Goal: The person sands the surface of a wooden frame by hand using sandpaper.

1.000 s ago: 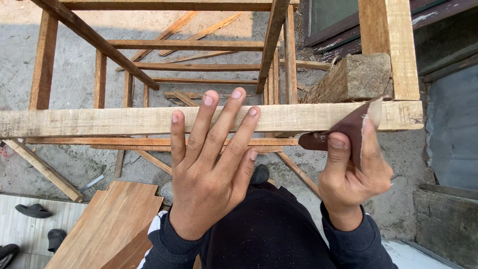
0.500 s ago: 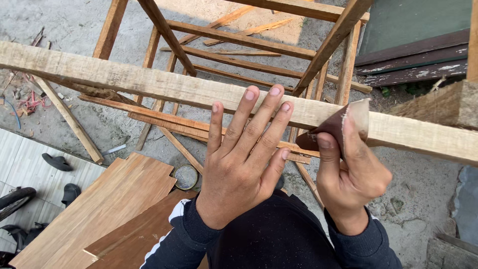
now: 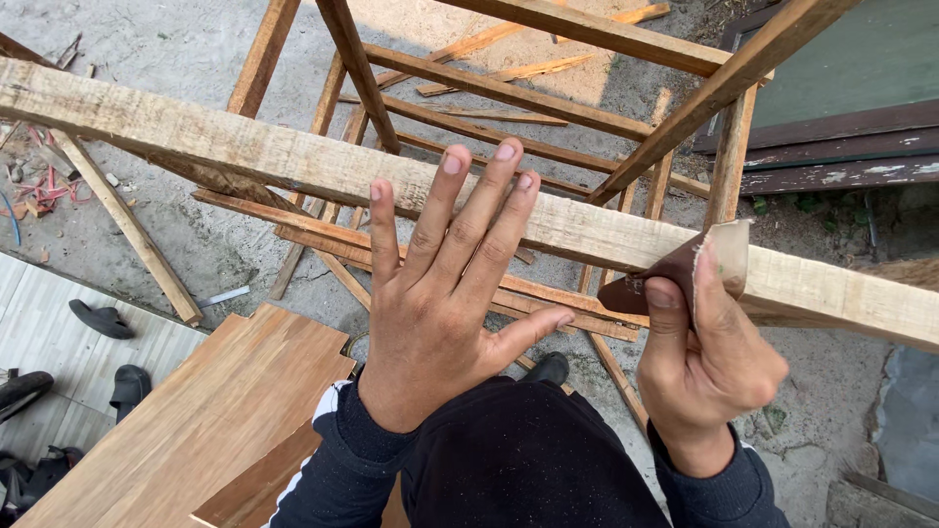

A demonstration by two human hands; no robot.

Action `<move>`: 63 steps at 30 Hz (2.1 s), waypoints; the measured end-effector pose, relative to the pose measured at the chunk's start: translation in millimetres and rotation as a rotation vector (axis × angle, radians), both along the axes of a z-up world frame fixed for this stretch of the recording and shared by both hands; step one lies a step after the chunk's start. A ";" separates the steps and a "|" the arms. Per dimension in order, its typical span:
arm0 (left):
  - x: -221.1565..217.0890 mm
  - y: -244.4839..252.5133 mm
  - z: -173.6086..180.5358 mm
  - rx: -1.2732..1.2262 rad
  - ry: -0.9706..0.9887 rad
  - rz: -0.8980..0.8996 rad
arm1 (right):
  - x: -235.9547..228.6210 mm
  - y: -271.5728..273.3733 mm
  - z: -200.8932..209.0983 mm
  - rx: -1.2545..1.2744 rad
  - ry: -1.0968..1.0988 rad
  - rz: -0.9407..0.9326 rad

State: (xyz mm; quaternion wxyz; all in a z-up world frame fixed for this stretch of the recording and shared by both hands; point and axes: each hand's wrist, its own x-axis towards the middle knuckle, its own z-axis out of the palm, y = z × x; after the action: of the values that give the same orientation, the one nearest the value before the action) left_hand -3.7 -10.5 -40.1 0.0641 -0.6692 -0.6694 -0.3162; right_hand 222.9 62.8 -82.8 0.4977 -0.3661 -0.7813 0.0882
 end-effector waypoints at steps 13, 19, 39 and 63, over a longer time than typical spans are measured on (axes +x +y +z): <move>-63.2 -1.2 8.4 0.012 0.113 -0.146 | -127.4 -22.5 12.5 0.056 -0.034 0.096; -68.7 -1.5 9.3 -0.008 0.099 -0.280 | -77.0 -34.4 -11.6 0.050 0.126 -0.203; -75.2 -5.6 15.0 -0.039 0.034 -0.297 | -56.3 -28.3 -26.4 0.042 0.042 -0.108; -92.6 -14.8 17.1 0.038 -0.041 -0.254 | -136.0 -34.0 -7.9 0.111 -0.096 0.077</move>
State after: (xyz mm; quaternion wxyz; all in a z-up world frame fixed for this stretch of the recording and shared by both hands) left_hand -96.3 -25.3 -23.0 0.0225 -0.7407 -0.5741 -0.3481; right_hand 86.9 28.8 -90.7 0.4756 -0.3113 -0.8214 0.0462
